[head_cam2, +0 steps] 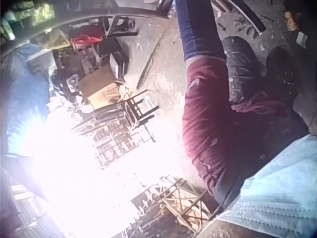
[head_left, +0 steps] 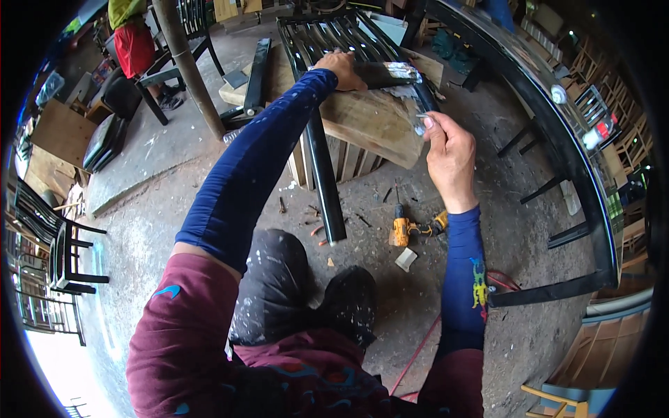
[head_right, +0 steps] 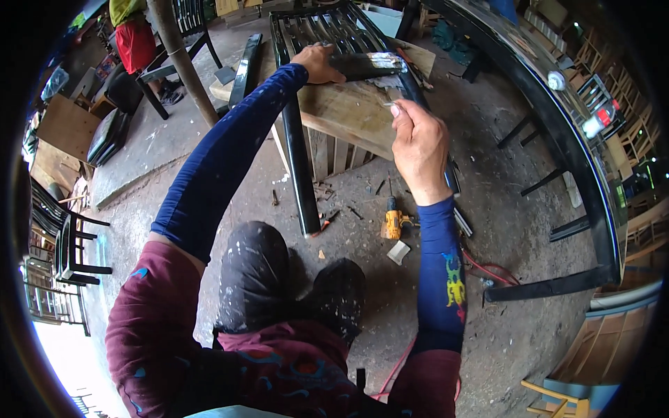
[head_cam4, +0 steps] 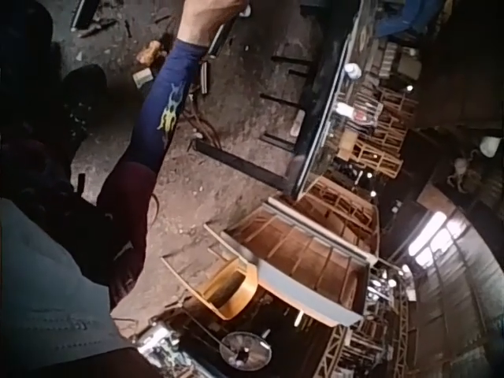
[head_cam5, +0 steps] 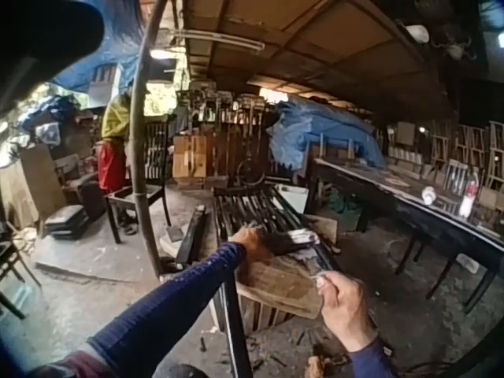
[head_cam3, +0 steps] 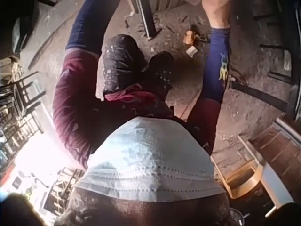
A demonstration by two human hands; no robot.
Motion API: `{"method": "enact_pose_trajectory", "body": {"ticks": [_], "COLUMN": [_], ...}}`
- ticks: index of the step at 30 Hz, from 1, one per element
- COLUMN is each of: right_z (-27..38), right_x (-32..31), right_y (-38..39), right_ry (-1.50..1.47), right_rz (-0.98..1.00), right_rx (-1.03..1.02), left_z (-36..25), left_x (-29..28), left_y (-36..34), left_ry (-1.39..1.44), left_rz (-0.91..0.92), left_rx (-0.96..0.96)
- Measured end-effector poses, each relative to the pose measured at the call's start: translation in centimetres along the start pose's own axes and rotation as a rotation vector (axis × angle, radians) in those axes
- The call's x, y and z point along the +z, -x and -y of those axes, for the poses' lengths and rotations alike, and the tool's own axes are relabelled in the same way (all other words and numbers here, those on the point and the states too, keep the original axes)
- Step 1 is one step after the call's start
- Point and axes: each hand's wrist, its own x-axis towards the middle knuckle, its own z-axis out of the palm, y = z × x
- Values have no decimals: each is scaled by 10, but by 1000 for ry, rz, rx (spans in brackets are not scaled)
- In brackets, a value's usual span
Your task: Repairing a wooden furniture frame by applying adhesive and handling components.
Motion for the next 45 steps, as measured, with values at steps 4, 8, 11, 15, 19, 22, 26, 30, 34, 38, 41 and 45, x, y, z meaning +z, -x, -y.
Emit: {"method": "enact_pose_trajectory", "body": {"ticks": [4, 8, 11, 15, 19, 22, 26, 30, 34, 38, 41, 45], "right_z": [-14, -58, -84, -104, -110, -113, -115, -114, -104, -104, -105, -102], "right_x": [47, 76, 110, 127, 124, 128, 133, 123, 129, 128, 129, 133], "right_y": [-69, -141, -184, -213, -225, -228, -232, -249, -262, -267, -272, -281], "right_ry": [266, 399, 405, 366, 368, 375, 433, 460, 443, 429, 383, 473], "right_rz": [89, 186, 296, 470, 584, 595, 603, 729, 859, 912, 969, 997], "right_rx": [-317, -430, -540, -577, -639, -722, -823, -888, -924, -979, -929, -1054], "left_z": [28, 9, 33, 32, 31, 34, 32, 25, 28, 24, 22, 19], "left_x": [31, 24, 23, 30, 27, 23, 23, 25, 26, 27, 30, 25], "left_y": [-41, -51, -49, -42, -49, -49, -46, -49, -48, -46, -47, -47], "left_ry": [136, 11, 104, 98, 101, 86, 89, 91, 79, 55, 41, 33], "left_rz": [266, 335, 264, 253, 237, 273, 288, 296, 322, 290, 291, 316], "left_rx": [-10, 120, 239, 198, 217, 234, 192, 190, 158, 122, 92, 108]}}
